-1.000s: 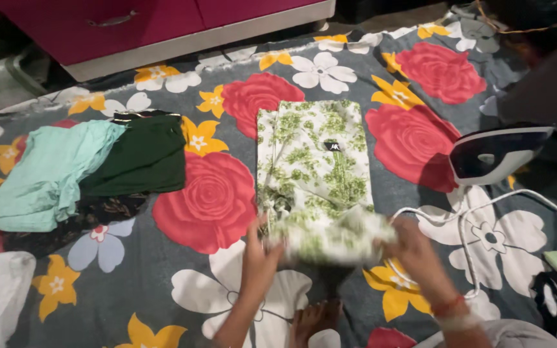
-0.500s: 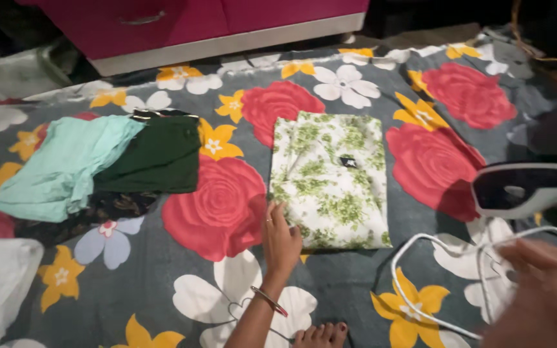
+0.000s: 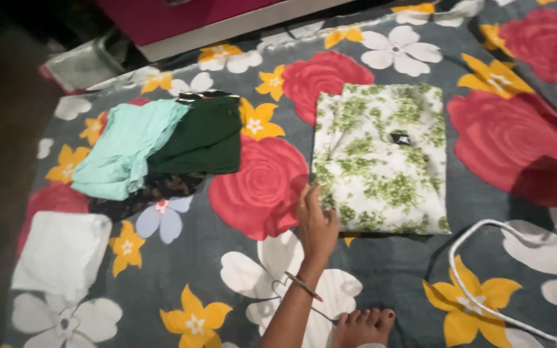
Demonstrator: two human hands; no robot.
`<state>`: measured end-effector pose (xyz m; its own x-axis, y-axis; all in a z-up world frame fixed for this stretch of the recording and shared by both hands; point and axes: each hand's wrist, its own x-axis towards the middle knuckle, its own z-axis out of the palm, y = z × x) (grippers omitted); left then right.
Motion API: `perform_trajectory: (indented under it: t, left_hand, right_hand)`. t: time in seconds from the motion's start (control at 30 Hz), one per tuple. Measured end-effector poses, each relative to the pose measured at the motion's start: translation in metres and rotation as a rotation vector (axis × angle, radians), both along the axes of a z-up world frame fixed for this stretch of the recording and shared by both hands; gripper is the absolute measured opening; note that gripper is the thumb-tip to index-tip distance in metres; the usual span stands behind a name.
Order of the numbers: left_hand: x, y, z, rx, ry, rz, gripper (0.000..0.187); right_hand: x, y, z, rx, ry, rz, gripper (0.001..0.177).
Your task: The person irons a white shirt with green patterns and a light green shirt on a floral bedsheet. They use an electric iron to smooth out wrinkles, folding the shirts after ironing.
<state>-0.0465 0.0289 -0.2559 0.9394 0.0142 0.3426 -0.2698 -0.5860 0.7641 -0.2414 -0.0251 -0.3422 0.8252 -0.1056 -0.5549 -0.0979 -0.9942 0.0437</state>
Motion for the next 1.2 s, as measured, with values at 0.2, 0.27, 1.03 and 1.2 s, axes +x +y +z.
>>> perform_trajectory:
  t: [0.2, 0.27, 1.03, 1.2]
  left_hand:
    - [-0.001, 0.001, -0.002, 0.006, 0.038, -0.006, 0.060]
    - [0.004, -0.003, 0.000, 0.022, 0.009, -0.003, 0.058]
    - [0.043, 0.001, -0.005, 0.907, -0.499, -0.439, 0.068]
    - [0.066, 0.003, 0.050, 0.604, -0.327, -0.586, 0.067]
  right_hand:
    - [-0.008, 0.003, 0.002, 0.098, 0.041, -0.019, 0.037]
    - [0.002, -0.009, 0.011, 0.214, -0.017, -0.087, 0.038]
    - [0.175, -0.187, 0.079, 0.066, -0.820, 0.309, 0.062]
    - [0.177, -0.190, 0.148, 0.183, -0.906, 0.332, 0.053]
